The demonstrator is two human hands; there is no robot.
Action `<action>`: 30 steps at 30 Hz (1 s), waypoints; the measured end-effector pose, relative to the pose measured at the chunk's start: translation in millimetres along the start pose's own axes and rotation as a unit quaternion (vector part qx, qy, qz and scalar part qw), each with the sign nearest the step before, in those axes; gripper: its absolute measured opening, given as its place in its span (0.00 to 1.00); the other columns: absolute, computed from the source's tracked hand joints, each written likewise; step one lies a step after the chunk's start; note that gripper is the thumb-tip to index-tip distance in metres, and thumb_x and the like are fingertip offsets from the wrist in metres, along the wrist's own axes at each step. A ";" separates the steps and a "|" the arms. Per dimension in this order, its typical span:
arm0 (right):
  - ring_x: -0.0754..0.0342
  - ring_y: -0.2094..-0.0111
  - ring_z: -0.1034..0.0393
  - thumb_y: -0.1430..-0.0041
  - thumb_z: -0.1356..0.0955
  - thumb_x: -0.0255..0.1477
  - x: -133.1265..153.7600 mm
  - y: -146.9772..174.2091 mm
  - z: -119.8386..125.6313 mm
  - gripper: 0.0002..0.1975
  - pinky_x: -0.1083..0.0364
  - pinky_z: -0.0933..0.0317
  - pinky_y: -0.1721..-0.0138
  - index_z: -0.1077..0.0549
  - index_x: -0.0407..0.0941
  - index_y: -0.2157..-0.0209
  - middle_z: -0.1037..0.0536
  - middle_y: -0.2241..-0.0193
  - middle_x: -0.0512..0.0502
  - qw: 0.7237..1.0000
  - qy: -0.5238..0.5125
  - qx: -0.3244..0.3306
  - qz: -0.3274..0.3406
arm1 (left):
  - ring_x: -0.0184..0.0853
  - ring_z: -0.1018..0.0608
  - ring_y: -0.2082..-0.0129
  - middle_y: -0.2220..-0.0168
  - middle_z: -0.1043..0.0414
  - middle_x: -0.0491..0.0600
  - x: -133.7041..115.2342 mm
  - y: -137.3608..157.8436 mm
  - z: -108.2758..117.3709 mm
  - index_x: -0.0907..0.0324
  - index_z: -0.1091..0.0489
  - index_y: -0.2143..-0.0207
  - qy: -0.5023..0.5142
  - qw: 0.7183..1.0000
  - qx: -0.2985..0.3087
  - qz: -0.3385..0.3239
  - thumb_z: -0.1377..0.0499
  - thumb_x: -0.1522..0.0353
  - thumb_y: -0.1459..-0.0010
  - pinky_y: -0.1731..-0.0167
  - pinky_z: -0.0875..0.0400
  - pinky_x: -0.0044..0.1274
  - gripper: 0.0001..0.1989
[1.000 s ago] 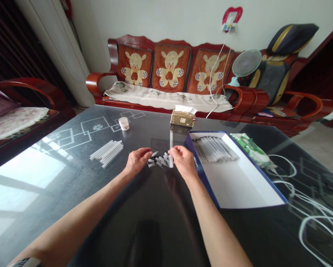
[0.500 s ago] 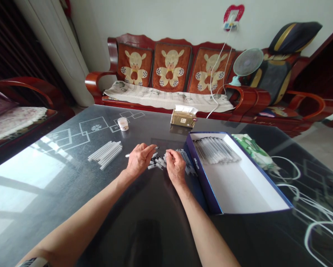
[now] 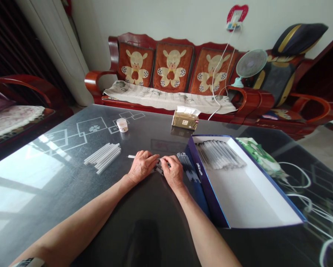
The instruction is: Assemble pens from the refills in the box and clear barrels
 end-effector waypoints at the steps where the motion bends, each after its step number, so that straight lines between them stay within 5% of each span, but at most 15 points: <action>1: 0.52 0.65 0.28 0.39 0.36 0.34 -1.0 0.1 0.1 0.10 0.53 0.34 0.60 0.25 0.47 0.68 0.23 0.69 0.46 1.000 -0.001 0.004 -0.006 | 0.36 0.33 0.67 0.68 0.31 0.50 -0.3 -0.8 0.4 0.53 0.27 0.52 -0.002 1.000 0.002 -0.002 0.53 0.61 0.34 0.62 0.39 0.30 0.17; 7: 0.53 0.66 0.28 0.40 0.35 0.34 1.4 -2.9 1.3 0.09 0.54 0.35 0.62 0.25 0.46 0.69 0.23 0.70 0.46 0.999 -0.034 0.014 -0.024 | 0.37 0.32 0.66 0.69 0.31 0.50 -2.8 -6.6 10.1 0.57 0.28 0.55 -0.018 0.998 0.010 -0.061 0.52 0.61 0.34 0.61 0.39 0.30 0.16; 30: 0.51 0.62 0.29 0.42 0.34 0.31 3.0 -5.7 -4.0 0.05 0.52 0.34 0.59 0.27 0.47 0.64 0.24 0.65 0.45 0.998 -0.057 0.016 -0.017 | 0.34 0.31 0.68 0.70 0.30 0.50 7.5 -6.7 2.0 0.60 0.29 0.61 0.045 0.997 0.004 -0.061 0.54 0.63 0.33 0.61 0.35 0.29 0.16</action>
Point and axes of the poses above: each hand's wrist, its own y-axis away from the middle knuckle, its own z-axis out of the back of the hand, x = y × z, the point moved 5 cm from there along -y, towards the middle knuckle
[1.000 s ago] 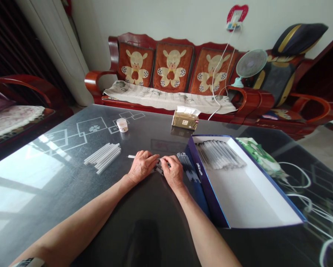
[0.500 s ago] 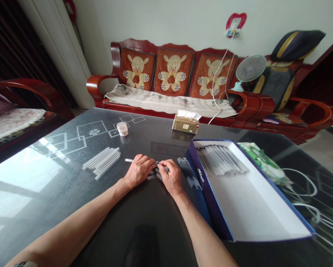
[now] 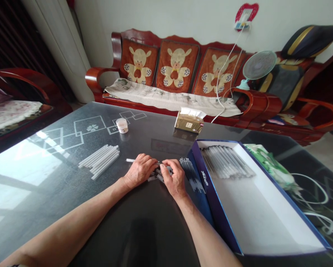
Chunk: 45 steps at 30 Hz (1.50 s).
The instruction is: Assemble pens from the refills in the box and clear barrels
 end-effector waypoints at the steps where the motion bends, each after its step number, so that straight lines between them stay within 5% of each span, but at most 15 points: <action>1: 0.52 0.63 0.29 0.41 0.34 0.31 0.1 -0.1 0.2 0.04 0.53 0.34 0.59 0.27 0.47 0.67 0.24 0.67 0.46 1.000 0.003 -0.002 0.001 | 0.34 0.31 0.68 0.69 0.29 0.50 0.0 0.5 0.2 0.60 0.29 0.60 0.003 1.000 -0.003 -0.003 0.53 0.63 0.33 0.61 0.35 0.29 0.15; 5: 0.53 0.65 0.29 0.41 0.34 0.31 -2.9 -0.5 -1.4 0.06 0.54 0.35 0.61 0.27 0.46 0.70 0.24 0.69 0.47 1.000 -0.001 0.004 -0.006 | 0.35 0.30 0.66 0.67 0.28 0.50 1.9 2.8 -0.1 0.61 0.31 0.59 0.016 1.000 -0.015 -0.015 0.52 0.64 0.34 0.59 0.35 0.29 0.13; 16: 0.51 0.59 0.30 0.42 0.33 0.30 -0.7 0.8 -0.2 0.09 0.52 0.35 0.56 0.29 0.46 0.59 0.25 0.61 0.45 1.000 -0.011 0.002 0.004 | 0.34 0.32 0.69 0.71 0.30 0.49 0.3 2.4 4.2 0.61 0.31 0.62 -0.021 0.999 -0.027 -0.026 0.52 0.65 0.34 0.63 0.36 0.29 0.13; 21: 0.52 0.64 0.30 0.40 0.35 0.30 -1.6 -0.2 -2.8 0.05 0.52 0.35 0.59 0.28 0.46 0.69 0.25 0.68 0.46 1.000 0.000 0.007 0.019 | 0.35 0.32 0.69 0.71 0.31 0.49 -0.9 1.7 4.3 0.61 0.31 0.64 -0.026 0.999 -0.020 -0.029 0.53 0.65 0.33 0.63 0.36 0.29 0.13; 29: 0.50 0.57 0.30 0.43 0.33 0.29 0.0 0.5 -2.3 0.10 0.50 0.35 0.54 0.30 0.46 0.58 0.26 0.60 0.44 1.000 0.006 0.010 0.016 | 0.34 0.31 0.69 0.72 0.31 0.49 0.8 0.6 3.4 0.60 0.31 0.64 -0.028 0.999 -0.013 -0.020 0.53 0.64 0.33 0.62 0.36 0.29 0.14; 35: 0.52 0.62 0.30 0.40 0.35 0.30 -2.9 -0.5 -2.9 0.05 0.51 0.35 0.57 0.28 0.46 0.68 0.25 0.67 0.45 1.000 0.011 0.002 0.026 | 0.35 0.32 0.69 0.71 0.31 0.49 0.3 1.2 2.4 0.60 0.32 0.64 -0.030 0.999 -0.012 -0.026 0.53 0.64 0.33 0.63 0.36 0.29 0.14; 45: 0.50 0.57 0.31 0.43 0.33 0.29 0.2 -0.2 -1.8 0.08 0.50 0.36 0.54 0.29 0.46 0.60 0.26 0.61 0.44 1.000 0.016 0.006 0.016 | 0.35 0.32 0.69 0.72 0.31 0.49 0.0 0.2 2.8 0.60 0.32 0.65 -0.032 0.999 -0.011 -0.025 0.53 0.65 0.34 0.63 0.36 0.29 0.13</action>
Point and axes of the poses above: each hand's wrist, its own y-axis away from the middle knuckle, its own z-axis out of the back of the hand, x = y × z, the point moved 5 cm from there along -y, towards the middle knuckle
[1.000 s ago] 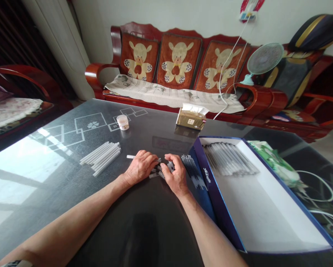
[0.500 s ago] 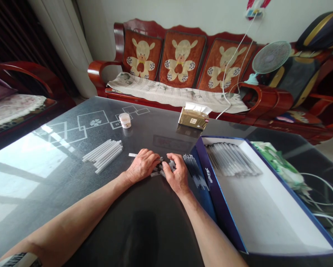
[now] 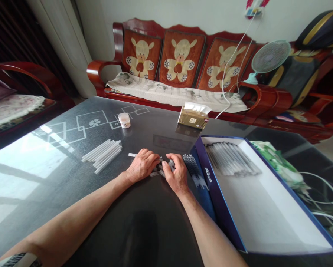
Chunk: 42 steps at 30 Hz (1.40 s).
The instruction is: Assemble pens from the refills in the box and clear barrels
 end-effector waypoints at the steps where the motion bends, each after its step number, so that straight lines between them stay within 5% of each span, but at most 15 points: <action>1: 0.50 0.59 0.30 0.42 0.34 0.30 -0.5 -0.3 0.1 0.06 0.50 0.36 0.55 0.28 0.46 0.62 0.25 0.63 0.44 1.000 0.002 -0.004 -0.002 | 0.35 0.32 0.69 0.72 0.31 0.49 -0.1 0.0 0.0 0.60 0.32 0.65 0.000 1.000 0.000 -0.001 0.53 0.65 0.34 0.63 0.36 0.29 0.13; 5: 0.51 0.61 0.30 0.40 0.35 0.29 -2.5 -0.5 -1.9 0.05 0.51 0.36 0.57 0.28 0.46 0.68 0.25 0.66 0.45 1.000 0.002 0.001 0.006 | 0.35 0.32 0.69 0.72 0.31 0.49 0.2 0.1 -1.2 0.60 0.32 0.65 0.002 1.000 0.005 -0.001 0.53 0.64 0.33 0.63 0.36 0.29 0.14; 11: 0.50 0.56 0.31 0.43 0.34 0.29 0.0 0.0 -0.2 0.08 0.49 0.36 0.53 0.29 0.46 0.60 0.25 0.60 0.43 1.000 0.000 -0.001 0.007 | 0.35 0.31 0.69 0.71 0.31 0.49 0.7 0.1 -1.1 0.60 0.32 0.64 0.005 1.000 0.012 0.004 0.54 0.64 0.33 0.62 0.36 0.29 0.14; 17: 0.50 0.61 0.29 0.39 0.36 0.31 -1.8 -0.8 -1.6 0.07 0.50 0.35 0.56 0.27 0.46 0.68 0.25 0.67 0.44 1.000 0.007 0.006 -0.007 | 0.35 0.31 0.69 0.72 0.31 0.49 0.3 0.2 -1.2 0.60 0.32 0.64 0.009 1.000 0.013 0.003 0.54 0.64 0.33 0.62 0.36 0.29 0.14; 24: 0.48 0.54 0.32 0.43 0.34 0.30 1.8 0.1 0.4 0.10 0.48 0.37 0.51 0.29 0.46 0.59 0.27 0.58 0.42 1.000 0.006 0.000 0.010 | 0.35 0.31 0.68 0.71 0.32 0.49 0.8 0.8 -1.9 0.60 0.32 0.64 0.004 1.000 0.010 0.002 0.54 0.64 0.33 0.62 0.36 0.29 0.14; 30: 0.51 0.60 0.30 0.40 0.36 0.30 -2.9 -0.6 -2.4 0.06 0.49 0.36 0.55 0.28 0.45 0.68 0.25 0.65 0.44 1.000 0.010 -0.003 0.003 | 0.35 0.31 0.69 0.71 0.31 0.49 0.2 0.7 -1.6 0.60 0.32 0.64 -0.002 1.000 0.012 0.000 0.54 0.64 0.33 0.63 0.36 0.29 0.14; 38: 0.49 0.55 0.31 0.43 0.34 0.30 0.3 0.4 -0.5 0.09 0.48 0.36 0.52 0.29 0.46 0.60 0.26 0.60 0.42 1.000 0.005 0.004 0.005 | 0.35 0.31 0.68 0.71 0.31 0.49 0.7 0.9 -2.5 0.60 0.32 0.64 0.002 1.000 0.013 0.003 0.54 0.65 0.33 0.62 0.36 0.30 0.14; 42: 0.50 0.61 0.29 0.40 0.36 0.31 -3.4 -0.1 -2.1 0.07 0.49 0.35 0.56 0.28 0.46 0.68 0.25 0.66 0.44 1.000 0.012 0.002 -0.016 | 0.35 0.31 0.68 0.71 0.31 0.49 0.5 1.2 -2.9 0.60 0.32 0.64 0.008 1.000 0.012 0.002 0.53 0.64 0.33 0.62 0.36 0.30 0.13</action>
Point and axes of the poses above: each hand's wrist, its own y-axis away from the middle knuckle, its own z-axis out of the back of the hand, x = y × z, the point moved 5 cm from there along -y, towards the middle knuckle
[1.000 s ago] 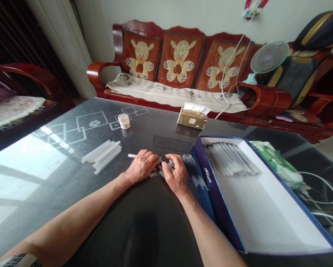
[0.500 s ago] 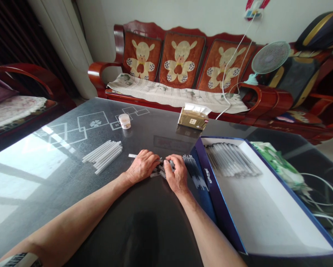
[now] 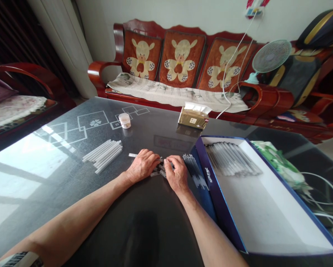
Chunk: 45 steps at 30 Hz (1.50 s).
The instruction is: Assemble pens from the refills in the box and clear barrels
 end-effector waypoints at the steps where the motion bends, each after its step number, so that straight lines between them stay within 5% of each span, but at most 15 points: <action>1: 0.50 0.61 0.29 0.40 0.36 0.31 -0.3 -0.1 -0.7 0.07 0.49 0.35 0.56 0.28 0.46 0.69 0.24 0.66 0.44 1.000 0.000 0.003 0.002 | 0.35 0.31 0.68 0.71 0.31 0.49 0.0 0.1 -0.1 0.60 0.32 0.64 0.000 1.000 0.000 0.000 0.53 0.64 0.33 0.62 0.36 0.30 0.13; 9: 0.48 0.55 0.31 0.43 0.34 0.30 4.5 0.4 1.6 0.09 0.47 0.37 0.52 0.29 0.45 0.60 0.26 0.60 0.42 1.000 -0.005 0.005 0.015 | 0.35 0.31 0.68 0.71 0.31 0.49 0.1 0.3 -0.1 0.60 0.32 0.64 -0.009 1.000 -0.003 -0.003 0.53 0.65 0.34 0.62 0.36 0.30 0.13; 15: 0.49 0.59 0.29 0.39 0.37 0.32 -0.1 -0.5 -0.3 0.08 0.48 0.35 0.54 0.27 0.46 0.69 0.24 0.64 0.43 1.000 -0.002 0.000 0.004 | 0.35 0.31 0.68 0.71 0.32 0.49 0.0 0.1 -0.4 0.60 0.32 0.65 0.004 1.000 0.003 0.002 0.53 0.64 0.34 0.62 0.35 0.30 0.14; 23: 0.49 0.55 0.30 0.42 0.35 0.31 2.4 0.2 1.4 0.07 0.48 0.36 0.51 0.29 0.46 0.61 0.25 0.60 0.43 1.000 -0.019 0.008 0.010 | 0.35 0.31 0.68 0.71 0.31 0.49 -0.5 -0.3 1.1 0.60 0.32 0.64 0.000 1.000 0.001 0.002 0.53 0.65 0.34 0.62 0.35 0.30 0.13; 29: 0.49 0.59 0.29 0.40 0.36 0.32 -0.6 0.2 -1.2 0.08 0.49 0.35 0.54 0.28 0.46 0.69 0.24 0.65 0.43 1.000 -0.009 0.008 -0.005 | 0.35 0.30 0.68 0.71 0.30 0.49 -1.2 -0.4 1.0 0.60 0.32 0.64 0.002 1.000 0.002 0.002 0.53 0.65 0.34 0.62 0.35 0.30 0.12; 38: 0.50 0.57 0.30 0.43 0.35 0.28 -3.6 0.6 2.7 0.04 0.48 0.36 0.52 0.28 0.45 0.67 0.25 0.62 0.43 0.999 -0.001 -0.035 0.002 | 0.35 0.31 0.69 0.71 0.31 0.49 7.5 1.3 0.4 0.60 0.31 0.65 -0.018 0.999 -0.010 0.028 0.52 0.65 0.34 0.63 0.36 0.29 0.13; 45: 0.49 0.55 0.30 0.45 0.33 0.28 0.1 1.3 -2.4 0.05 0.48 0.37 0.50 0.27 0.45 0.65 0.24 0.60 0.43 0.999 0.032 -0.004 0.022 | 0.35 0.31 0.68 0.69 0.31 0.49 4.4 1.9 -1.4 0.59 0.30 0.56 -0.018 1.000 0.007 0.017 0.53 0.64 0.34 0.61 0.36 0.30 0.15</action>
Point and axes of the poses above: each hand's wrist, its own y-axis away from the middle knuckle, its own z-axis out of the back of the hand, x = y × z, the point moved 5 cm from there along -y, towards the middle knuckle
